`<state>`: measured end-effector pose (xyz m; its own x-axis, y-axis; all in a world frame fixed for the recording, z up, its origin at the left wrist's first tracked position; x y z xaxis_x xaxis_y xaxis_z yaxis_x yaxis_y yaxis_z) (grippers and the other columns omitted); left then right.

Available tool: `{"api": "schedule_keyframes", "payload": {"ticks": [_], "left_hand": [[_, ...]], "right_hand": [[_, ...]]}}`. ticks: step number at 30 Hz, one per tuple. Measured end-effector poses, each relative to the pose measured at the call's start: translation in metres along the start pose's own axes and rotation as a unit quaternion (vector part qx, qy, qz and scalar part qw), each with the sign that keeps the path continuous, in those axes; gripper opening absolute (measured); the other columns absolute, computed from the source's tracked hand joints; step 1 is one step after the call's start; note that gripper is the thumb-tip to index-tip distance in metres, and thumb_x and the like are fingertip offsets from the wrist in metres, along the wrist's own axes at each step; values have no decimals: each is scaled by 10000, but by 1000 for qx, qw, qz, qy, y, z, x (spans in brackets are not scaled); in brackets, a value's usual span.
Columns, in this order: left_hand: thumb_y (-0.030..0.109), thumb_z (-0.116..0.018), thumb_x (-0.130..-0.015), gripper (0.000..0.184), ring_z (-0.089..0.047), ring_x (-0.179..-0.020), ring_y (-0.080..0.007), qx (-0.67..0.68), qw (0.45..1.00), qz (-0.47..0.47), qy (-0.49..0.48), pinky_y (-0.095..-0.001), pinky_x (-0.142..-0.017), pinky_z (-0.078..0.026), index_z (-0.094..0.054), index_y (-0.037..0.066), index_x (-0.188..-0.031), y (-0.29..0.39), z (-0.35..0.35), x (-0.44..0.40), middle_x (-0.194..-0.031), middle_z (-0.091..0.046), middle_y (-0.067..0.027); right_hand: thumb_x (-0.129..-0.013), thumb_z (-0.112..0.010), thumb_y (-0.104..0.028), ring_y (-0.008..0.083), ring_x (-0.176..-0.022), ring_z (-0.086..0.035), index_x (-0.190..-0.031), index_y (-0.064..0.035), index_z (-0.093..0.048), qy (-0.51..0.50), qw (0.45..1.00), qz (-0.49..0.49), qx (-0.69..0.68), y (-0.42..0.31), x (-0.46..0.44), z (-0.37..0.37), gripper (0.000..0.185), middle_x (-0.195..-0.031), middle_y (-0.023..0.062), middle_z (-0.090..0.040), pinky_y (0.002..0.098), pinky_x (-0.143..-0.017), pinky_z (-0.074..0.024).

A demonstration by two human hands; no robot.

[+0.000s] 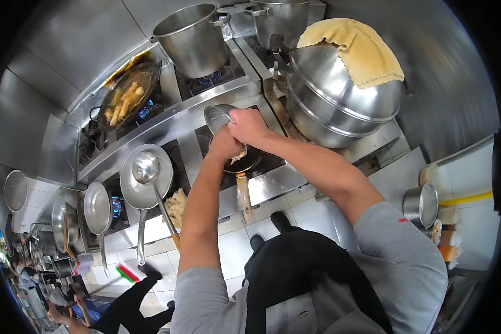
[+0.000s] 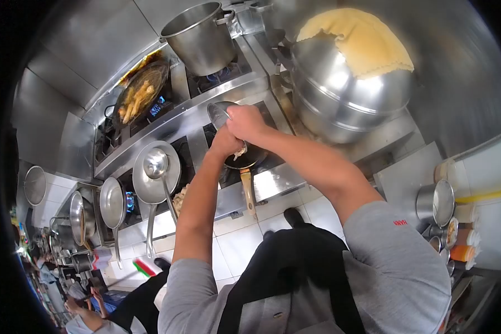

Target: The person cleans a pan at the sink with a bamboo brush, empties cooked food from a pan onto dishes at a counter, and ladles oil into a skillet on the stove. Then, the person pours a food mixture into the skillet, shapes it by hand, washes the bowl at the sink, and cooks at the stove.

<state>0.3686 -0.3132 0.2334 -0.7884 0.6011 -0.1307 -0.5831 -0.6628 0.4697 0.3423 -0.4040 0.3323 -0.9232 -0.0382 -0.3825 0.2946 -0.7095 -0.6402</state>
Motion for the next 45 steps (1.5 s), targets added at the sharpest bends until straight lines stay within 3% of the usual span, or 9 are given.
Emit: {"api": "schedule_keyframes", "payload": {"ticks": [7, 17, 23, 27, 29, 32, 40, 44, 45], "left_hand": [[342, -638, -831, 392, -626, -1021, -417, 2, 991, 46, -123, -474, -889, -509, -662, 29, -1066, -16, -51, -3, -1122, -659, -222], [173, -662, -820, 342, -549, -1159, -368, 10, 997, 60, 44, -427, -1011, -446, -647, 41, -1135, -22, 9, 48, -1216, -599, -187], [114, -581, -844, 227, -588, -1098, -345, -47, 998, -35, 20, -434, -938, -490, -647, 19, -1039, 5, -25, 46, -1079, -640, -178], [123, -541, -830, 260, -574, -1094, -310, -89, 984, 123, -98, -412, -968, -460, -652, 18, -1041, -5, -30, 49, -1096, -627, -157], [147, -545, -821, 286, -534, -1153, -308, -135, 967, -14, 216, -400, -989, -442, -637, 8, -1054, 14, 31, 42, -1154, -602, -157], [140, -574, -800, 299, -502, -1177, -323, -199, 937, -57, 281, -396, -998, -435, -630, 1, -1058, 11, 63, 6, -1191, -577, -158], [17, -543, -821, 224, -589, -990, -403, 131, 964, 21, 229, -440, -876, -492, -634, -24, -1022, 30, 22, 8, -1004, -631, -215], [117, -600, -877, 169, -595, -980, -398, 206, 970, 1, 131, -437, -885, -481, -659, 6, -990, 41, 23, 9, -1006, -634, -187], [117, -600, -877, 169, -595, -980, -398, 206, 970, 4, 132, -437, -885, -481, -659, 6, -990, 35, 23, 9, -1006, -634, -187]], "right_hand": [[-750, -608, -146, 350, -660, -655, -706, -63, -615, -87, 965, 161, 186, 19, 0, -37, 94, -660, 158, -648, 463, -666, -506], [-757, -634, -137, 312, -625, -639, -714, -80, -579, -48, 937, 284, 195, 0, -12, -7, 90, -607, 116, -616, 416, -663, -494], [-786, -635, -155, 387, -666, -621, -747, -51, -570, -51, 957, 219, 186, 8, -23, 0, 128, -666, 180, -610, 483, -677, -491], [-785, -621, -147, 418, -680, -598, -765, -17, -551, -30, 984, 125, 126, 24, -32, 18, 149, -699, 218, -589, 485, -635, -471], [-780, -616, -143, 415, -660, -582, -756, -8, -538, -17, 990, 96, 100, 22, -32, 26, 159, -684, 222, -569, 475, -610, -459], [-785, -589, -190, 443, -743, -606, -780, -1, -581, -69, 996, -5, 61, 18, -27, 34, 189, -748, 251, -595, 509, -661, -468], [-758, -595, -130, 253, -507, -416, -657, -1, -422, 13, 1000, 18, 9, 33, -30, 26, 238, -580, 188, -428, 410, -516, -372], [-766, -577, -192, 404, -566, -470, -680, 6, -493, -6, 999, -46, -10, 45, -34, 28, 232, -650, 238, -518, 458, -556, -404], [-759, -589, -157, 273, -544, -415, -653, -7, -439, -3, 999, -36, -27, 46, -33, 31, 237, -599, 176, -450, 409, -522, -371]]}}
Point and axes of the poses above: each hand's wrist, its own x-axis away from the middle knuckle, its own z-axis out of the back of the hand, y = z × x, the point moved 7 cm from there along -x, towards the middle knuckle
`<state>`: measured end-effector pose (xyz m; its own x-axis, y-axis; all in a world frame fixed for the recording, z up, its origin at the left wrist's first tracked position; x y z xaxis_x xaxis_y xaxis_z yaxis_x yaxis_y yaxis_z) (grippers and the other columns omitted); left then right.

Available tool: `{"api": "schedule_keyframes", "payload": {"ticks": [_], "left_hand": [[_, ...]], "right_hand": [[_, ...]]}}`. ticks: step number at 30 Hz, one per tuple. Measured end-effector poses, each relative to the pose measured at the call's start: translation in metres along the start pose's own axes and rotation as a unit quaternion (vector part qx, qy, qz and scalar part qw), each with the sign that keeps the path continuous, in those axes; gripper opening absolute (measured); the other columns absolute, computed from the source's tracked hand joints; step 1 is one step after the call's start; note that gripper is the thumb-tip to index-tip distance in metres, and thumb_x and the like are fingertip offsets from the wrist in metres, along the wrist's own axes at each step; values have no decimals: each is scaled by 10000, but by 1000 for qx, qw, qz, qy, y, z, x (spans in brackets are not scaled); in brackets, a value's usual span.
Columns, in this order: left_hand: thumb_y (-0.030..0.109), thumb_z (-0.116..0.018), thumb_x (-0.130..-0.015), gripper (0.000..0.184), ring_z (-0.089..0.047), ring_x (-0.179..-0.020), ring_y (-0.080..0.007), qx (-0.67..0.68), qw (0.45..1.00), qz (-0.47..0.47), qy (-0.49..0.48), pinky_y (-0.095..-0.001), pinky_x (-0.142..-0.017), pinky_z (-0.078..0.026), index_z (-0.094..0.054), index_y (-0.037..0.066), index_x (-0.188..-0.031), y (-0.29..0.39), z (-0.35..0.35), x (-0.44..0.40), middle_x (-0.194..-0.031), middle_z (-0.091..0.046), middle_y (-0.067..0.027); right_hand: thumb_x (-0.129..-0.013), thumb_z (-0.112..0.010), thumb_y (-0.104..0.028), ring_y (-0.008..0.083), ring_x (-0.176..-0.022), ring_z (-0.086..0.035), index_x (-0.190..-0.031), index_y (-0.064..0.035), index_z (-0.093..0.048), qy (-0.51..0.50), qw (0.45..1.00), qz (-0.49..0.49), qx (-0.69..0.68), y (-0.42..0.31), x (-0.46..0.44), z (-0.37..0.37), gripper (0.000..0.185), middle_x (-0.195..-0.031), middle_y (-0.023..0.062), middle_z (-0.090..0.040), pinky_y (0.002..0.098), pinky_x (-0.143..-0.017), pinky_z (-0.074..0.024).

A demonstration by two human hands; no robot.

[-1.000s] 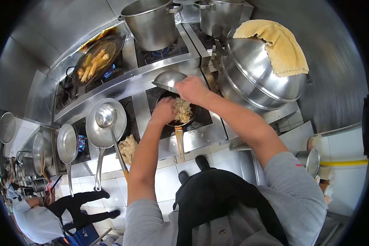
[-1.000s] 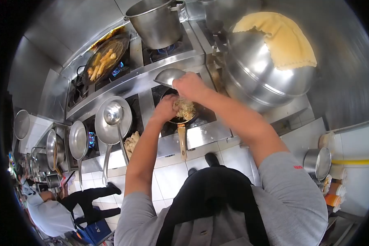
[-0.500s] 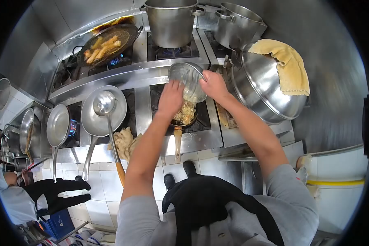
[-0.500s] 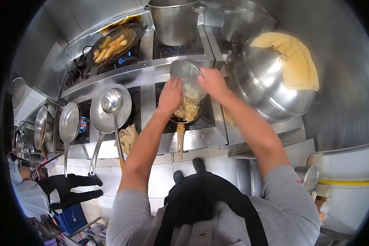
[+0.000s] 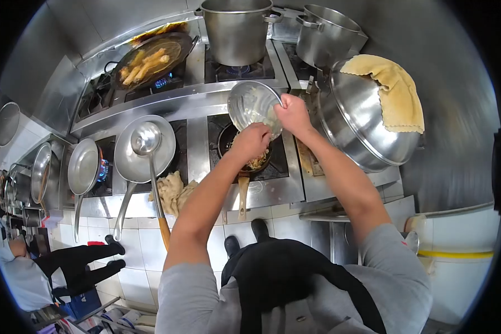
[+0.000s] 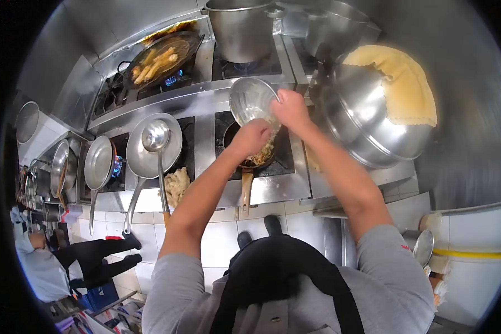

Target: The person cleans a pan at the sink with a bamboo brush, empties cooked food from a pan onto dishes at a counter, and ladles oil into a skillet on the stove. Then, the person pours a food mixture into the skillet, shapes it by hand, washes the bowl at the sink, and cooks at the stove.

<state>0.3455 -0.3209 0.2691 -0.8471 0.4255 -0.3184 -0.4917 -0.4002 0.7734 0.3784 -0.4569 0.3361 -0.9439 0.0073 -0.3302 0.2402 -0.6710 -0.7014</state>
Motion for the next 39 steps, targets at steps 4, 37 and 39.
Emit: {"api": "schedule_keyframes", "payload": {"ticks": [4, 37, 39], "left_hand": [[139, -607, -875, 198, -588, -1017, -380, -7, 979, -146, 142, -439, -912, -464, -650, 20, -1027, 28, 18, -12, -1010, -637, -183], [92, -547, -825, 280, -548, -1198, -328, -332, 926, 3, -181, -409, -1026, -434, -651, 11, -1072, -76, -49, 37, -1143, -642, -168], [99, -539, -835, 280, -548, -1201, -327, -387, 903, 16, -184, -409, -1027, -433, -646, 8, -1077, -102, -56, 30, -1157, -637, -170]], "right_hand": [[-750, -611, -121, 144, -523, -342, -626, -26, -379, -20, 997, 3, -81, 2, 1, 3, 279, -541, 98, -385, 357, -486, -331], [-771, -666, -194, 372, -737, -651, -787, -81, -622, -46, 951, 223, 208, -20, 12, -12, 122, -733, 154, -660, 487, -700, -515], [-772, -665, -192, 368, -740, -652, -787, -82, -626, -45, 951, 236, 197, -21, 12, -11, 117, -735, 153, -662, 485, -703, -515]]}}
Point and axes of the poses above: each hand's wrist, its own x-axis away from the middle knuckle, its own z-axis out of the back of the hand, y = z × x, the point moved 7 cm from there along -x, towards the middle knuckle
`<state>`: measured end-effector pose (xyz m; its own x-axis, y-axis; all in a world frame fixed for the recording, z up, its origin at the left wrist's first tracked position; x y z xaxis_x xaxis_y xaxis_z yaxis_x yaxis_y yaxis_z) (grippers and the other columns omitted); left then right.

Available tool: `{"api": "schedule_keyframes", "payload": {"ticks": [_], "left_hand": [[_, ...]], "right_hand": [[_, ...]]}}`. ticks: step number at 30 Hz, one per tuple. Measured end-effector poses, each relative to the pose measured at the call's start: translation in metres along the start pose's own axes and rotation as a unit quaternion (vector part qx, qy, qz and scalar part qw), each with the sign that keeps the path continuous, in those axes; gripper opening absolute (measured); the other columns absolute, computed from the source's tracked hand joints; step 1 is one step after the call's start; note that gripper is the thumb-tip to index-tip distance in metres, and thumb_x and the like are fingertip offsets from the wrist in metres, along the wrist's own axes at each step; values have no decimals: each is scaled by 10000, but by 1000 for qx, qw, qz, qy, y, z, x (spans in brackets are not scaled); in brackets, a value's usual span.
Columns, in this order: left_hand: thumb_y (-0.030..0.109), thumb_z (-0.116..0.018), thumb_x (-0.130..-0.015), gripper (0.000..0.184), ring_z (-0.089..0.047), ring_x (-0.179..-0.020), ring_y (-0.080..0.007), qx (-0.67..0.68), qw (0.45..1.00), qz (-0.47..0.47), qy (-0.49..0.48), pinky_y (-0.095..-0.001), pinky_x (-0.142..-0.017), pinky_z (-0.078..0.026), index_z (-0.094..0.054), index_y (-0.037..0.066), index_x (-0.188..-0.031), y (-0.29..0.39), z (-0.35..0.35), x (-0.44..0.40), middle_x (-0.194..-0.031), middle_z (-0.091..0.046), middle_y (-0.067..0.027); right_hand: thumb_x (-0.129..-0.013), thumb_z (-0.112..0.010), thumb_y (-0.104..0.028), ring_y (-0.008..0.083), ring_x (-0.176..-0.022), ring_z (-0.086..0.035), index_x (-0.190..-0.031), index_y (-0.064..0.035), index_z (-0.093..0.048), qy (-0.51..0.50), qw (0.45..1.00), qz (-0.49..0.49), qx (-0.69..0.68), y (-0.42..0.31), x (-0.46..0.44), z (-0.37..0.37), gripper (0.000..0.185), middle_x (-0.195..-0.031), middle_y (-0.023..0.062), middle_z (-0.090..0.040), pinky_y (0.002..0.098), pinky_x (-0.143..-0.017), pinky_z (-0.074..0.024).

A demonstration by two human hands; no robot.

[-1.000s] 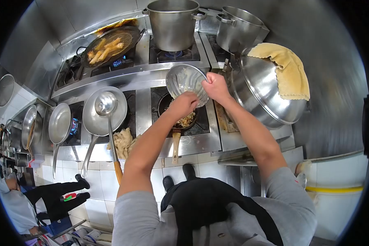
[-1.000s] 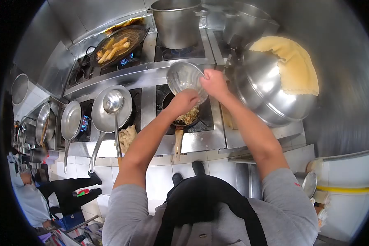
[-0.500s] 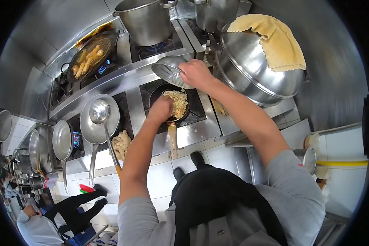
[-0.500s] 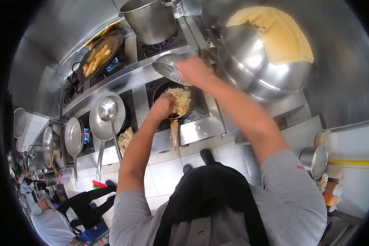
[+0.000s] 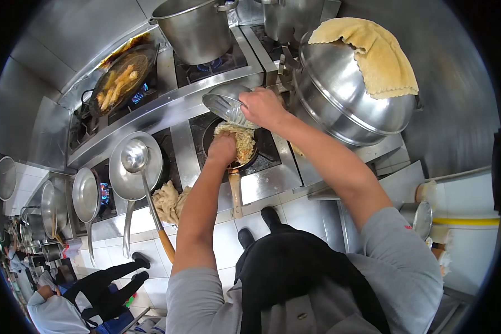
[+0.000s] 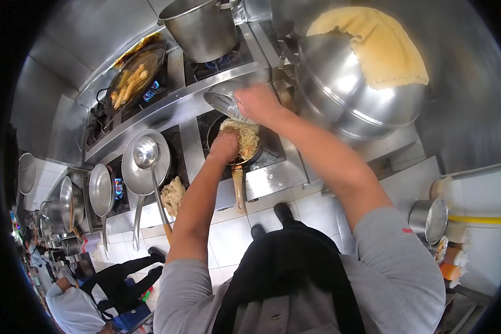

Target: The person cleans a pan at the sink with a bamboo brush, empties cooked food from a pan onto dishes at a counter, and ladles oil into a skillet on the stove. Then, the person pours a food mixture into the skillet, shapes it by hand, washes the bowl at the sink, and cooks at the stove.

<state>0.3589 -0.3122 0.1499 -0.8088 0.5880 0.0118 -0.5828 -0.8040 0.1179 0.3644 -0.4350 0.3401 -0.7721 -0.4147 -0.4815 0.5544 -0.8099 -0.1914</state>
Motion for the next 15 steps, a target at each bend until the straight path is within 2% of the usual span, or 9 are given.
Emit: {"api": "schedule_keyframes", "payload": {"ticks": [1, 3, 6, 8, 12, 14, 15], "left_hand": [[105, -532, -846, 279, -548, -1203, -326, -57, 998, 23, -16, -409, -1027, -433, -641, 5, -1083, -7, -13, -2, -1171, -632, -172], [124, -507, -880, 289, -550, -1195, -320, -44, 997, 45, -45, -403, -1026, -434, -625, 2, -1114, -1, 8, 7, -1196, -623, -172], [137, -492, -897, 291, -545, -1190, -319, -36, 998, 52, -23, -401, -1026, -429, -609, -3, -1124, 0, 16, 6, -1216, -610, -182], [122, -485, -893, 284, -539, -1187, -316, -6, 996, 47, 70, -396, -1022, -425, -595, -2, -1124, 0, 18, 5, -1210, -606, -183], [112, -486, -880, 277, -530, -1196, -317, 35, 998, 58, 19, -395, -1013, -428, -593, 6, -1112, 2, 8, 11, -1200, -601, -182], [116, -483, -892, 269, -528, -1199, -321, 11, 996, 29, 87, -393, -1007, -436, -596, 7, -1110, 9, 22, 11, -1186, -603, -181], [116, -483, -892, 269, -528, -1199, -321, 12, 996, 28, 85, -393, -1007, -436, -596, 7, -1110, 8, 21, 10, -1186, -603, -181]], "right_hand": [[-772, -665, -192, 368, -740, -652, -787, -82, -626, -3, 1000, 1, 0, 1, 1, -1, 117, -735, 153, -662, 485, -703, -515], [-777, -660, -194, 367, -741, -653, -784, -81, -627, -9, 1000, -3, 9, 3, 1, -5, 118, -734, 152, -664, 479, -704, -517], [-781, -652, -193, 365, -741, -654, -785, -81, -628, -5, 1000, -22, 15, 3, 3, -5, 115, -724, 154, -662, 476, -702, -517], [-782, -650, -193, 364, -741, -655, -785, -81, -629, -4, 1000, -20, 12, 4, 2, -7, 113, -720, 155, -662, 474, -700, -517], [-783, -645, -191, 353, -742, -659, -784, -84, -633, -1, 1000, -11, 12, 5, 0, -7, 108, -708, 150, -661, 470, -694, -516], [-784, -643, -191, 350, -732, -659, -782, -85, -632, 4, 1000, -15, 18, 7, -3, -7, 106, -706, 147, -661, 470, -688, -516], [-785, -641, -191, 347, -722, -660, -779, -86, -631, 5, 1000, -19, 23, 8, -2, -7, 105, -704, 144, -662, 471, -682, -515]]}}
Point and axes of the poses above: each hand's wrist, its own x-axis away from the middle knuckle, its own z-axis out of the back of the hand, y = z × x, the point moved 7 cm from there along -x, towards the middle knuckle
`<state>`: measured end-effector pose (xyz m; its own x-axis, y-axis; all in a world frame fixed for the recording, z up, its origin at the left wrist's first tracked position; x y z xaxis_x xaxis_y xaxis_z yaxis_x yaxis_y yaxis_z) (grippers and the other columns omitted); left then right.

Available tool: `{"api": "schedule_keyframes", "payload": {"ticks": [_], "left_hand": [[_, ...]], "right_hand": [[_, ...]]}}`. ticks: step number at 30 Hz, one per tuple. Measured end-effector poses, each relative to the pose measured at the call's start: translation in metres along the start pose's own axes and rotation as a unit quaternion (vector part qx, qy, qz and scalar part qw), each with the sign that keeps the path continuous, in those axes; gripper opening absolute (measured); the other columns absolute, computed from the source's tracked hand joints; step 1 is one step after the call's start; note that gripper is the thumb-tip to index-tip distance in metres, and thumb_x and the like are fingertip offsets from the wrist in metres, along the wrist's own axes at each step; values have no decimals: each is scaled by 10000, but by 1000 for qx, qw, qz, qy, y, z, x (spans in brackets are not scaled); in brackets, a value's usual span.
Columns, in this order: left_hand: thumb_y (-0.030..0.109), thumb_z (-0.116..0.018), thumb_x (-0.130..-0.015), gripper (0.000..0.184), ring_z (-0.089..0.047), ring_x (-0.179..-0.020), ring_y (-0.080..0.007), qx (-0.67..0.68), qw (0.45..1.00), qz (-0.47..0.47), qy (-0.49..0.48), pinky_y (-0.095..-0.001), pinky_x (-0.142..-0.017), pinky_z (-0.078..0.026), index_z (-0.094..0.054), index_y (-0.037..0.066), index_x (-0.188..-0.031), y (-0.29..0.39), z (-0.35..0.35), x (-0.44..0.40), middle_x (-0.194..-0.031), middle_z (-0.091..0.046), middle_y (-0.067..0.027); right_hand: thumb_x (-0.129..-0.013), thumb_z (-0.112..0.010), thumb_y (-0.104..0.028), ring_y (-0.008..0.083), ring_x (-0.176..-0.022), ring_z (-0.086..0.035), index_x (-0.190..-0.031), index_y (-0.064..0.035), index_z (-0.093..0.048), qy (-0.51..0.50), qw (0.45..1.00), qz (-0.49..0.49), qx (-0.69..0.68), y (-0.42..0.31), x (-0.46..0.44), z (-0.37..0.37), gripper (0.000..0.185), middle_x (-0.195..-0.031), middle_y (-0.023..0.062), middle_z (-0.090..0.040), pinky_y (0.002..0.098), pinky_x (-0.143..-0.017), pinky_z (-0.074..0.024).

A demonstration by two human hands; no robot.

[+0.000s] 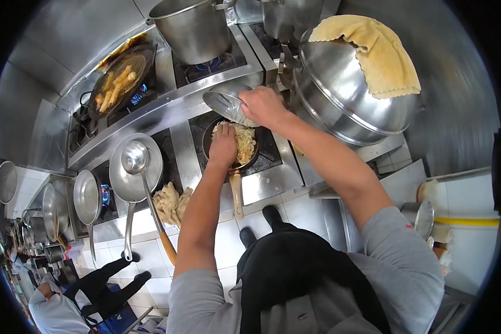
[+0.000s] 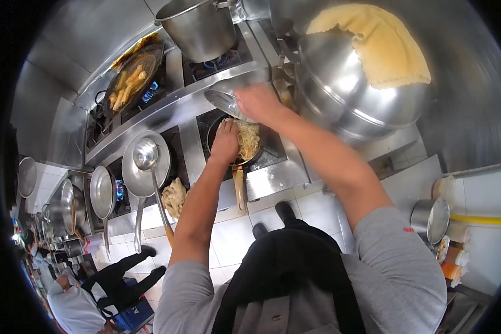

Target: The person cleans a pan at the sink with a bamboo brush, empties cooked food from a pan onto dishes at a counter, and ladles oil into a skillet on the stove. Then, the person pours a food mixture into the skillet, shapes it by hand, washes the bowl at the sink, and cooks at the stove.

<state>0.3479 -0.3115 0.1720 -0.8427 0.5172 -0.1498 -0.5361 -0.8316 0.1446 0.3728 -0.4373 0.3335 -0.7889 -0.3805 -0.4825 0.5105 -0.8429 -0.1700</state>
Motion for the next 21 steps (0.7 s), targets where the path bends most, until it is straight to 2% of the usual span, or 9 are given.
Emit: {"api": "schedule_keyframes", "payload": {"ticks": [2, 4, 6, 12, 14, 17, 19, 20, 21], "left_hand": [[132, -478, -912, 265, -532, -1191, -334, -21, 997, 22, -66, -403, -1008, -437, -598, 2, -1109, -5, -12, -6, -1192, -601, -185], [141, -473, -922, 263, -538, -1185, -344, -5, 999, 24, -26, -413, -1019, -431, -604, 5, -1105, -6, -12, -3, -1195, -603, -183], [149, -476, -920, 294, -518, -1233, -355, 3, 988, 21, -150, -423, -1056, -405, -612, 26, -1150, -3, -9, 7, -1242, -592, -190], [149, -476, -915, 354, -454, -1324, -366, 70, 995, 5, -66, -431, -1109, -354, -609, 76, -1236, -2, -23, -1, -1313, -565, -195], [136, -474, -906, 348, -462, -1318, -360, 63, 994, -2, -88, -421, -1112, -353, -606, 43, -1214, -3, -22, -3, -1337, -549, -208], [60, -515, -819, 418, -465, -1318, -337, -20, 1000, 3, -18, -417, -1120, -344, -573, -4, -1228, -12, 14, 0, -1344, -544, -231], [115, -487, -891, 302, -543, -1241, -330, -28, 993, 26, -111, -396, -1050, -432, -622, -19, -1125, -29, -8, -3, -1289, -583, -243], [115, -487, -891, 302, -543, -1241, -330, -25, 994, 30, -105, -396, -1050, -432, -622, -19, -1125, -27, -3, -4, -1289, -583, -243], [107, -491, -885, 279, -585, -1166, -329, -5, 982, 58, -179, -405, -992, -472, -637, -5, -1094, -25, -6, 2, -1210, -617, -229]], "right_hand": [[-784, -640, -191, 348, -709, -659, -778, -87, -631, 10, 1000, 7, 0, -1, 0, 3, 104, -699, 142, -660, 473, -676, -514], [-784, -639, -191, 348, -695, -658, -776, -88, -631, 21, 1000, 19, 1, 0, -3, 9, 103, -694, 140, -659, 476, -669, -514], [-783, -641, -194, 354, -694, -656, -777, -86, -632, 9, 1000, 13, -13, -2, -1, 9, 108, -696, 142, -657, 475, -671, -513], [-792, -671, -175, 387, -771, -629, -790, -39, -576, -16, 999, -10, -30, -4, 0, 13, 167, -733, 180, -633, 497, -719, -497], [-790, -668, -172, 387, -771, -628, -788, -38, -574, -14, 999, -16, -37, 1, 0, 10, 164, -731, 182, -631, 499, -716, -496], [-788, -661, -169, 392, -769, -625, -786, -35, -569, -7, 998, -38, -48, 0, -2, 8, 162, -729, 189, -624, 503, -707, -491], [-787, -658, -169, 397, -767, -621, -785, -32, -566, -7, 998, -47, -41, -1, -5, 13, 164, -729, 194, -620, 505, -701, -488], [-798, -638, -196, 394, -777, -635, -811, -44, -593, -19, 998, -52, -34, -1, -5, 14, 159, -761, 188, -644, 505, -715, -499], [-809, -618, -223, 392, -787, -648, -837, -56, -619, -32, 998, -55, -28, 0, -6, 13, 169, -794, 183, -668, 505, -729, -510]]}}
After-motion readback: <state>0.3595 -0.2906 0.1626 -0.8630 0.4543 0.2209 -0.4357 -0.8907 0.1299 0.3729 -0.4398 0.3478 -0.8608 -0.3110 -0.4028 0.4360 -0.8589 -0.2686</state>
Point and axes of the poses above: each hand's wrist, its own x-axis away from the middle knuckle, its own z-axis out of the back of the hand, y = z × x, the point moved 7 cm from there along -x, towards the middle knuckle
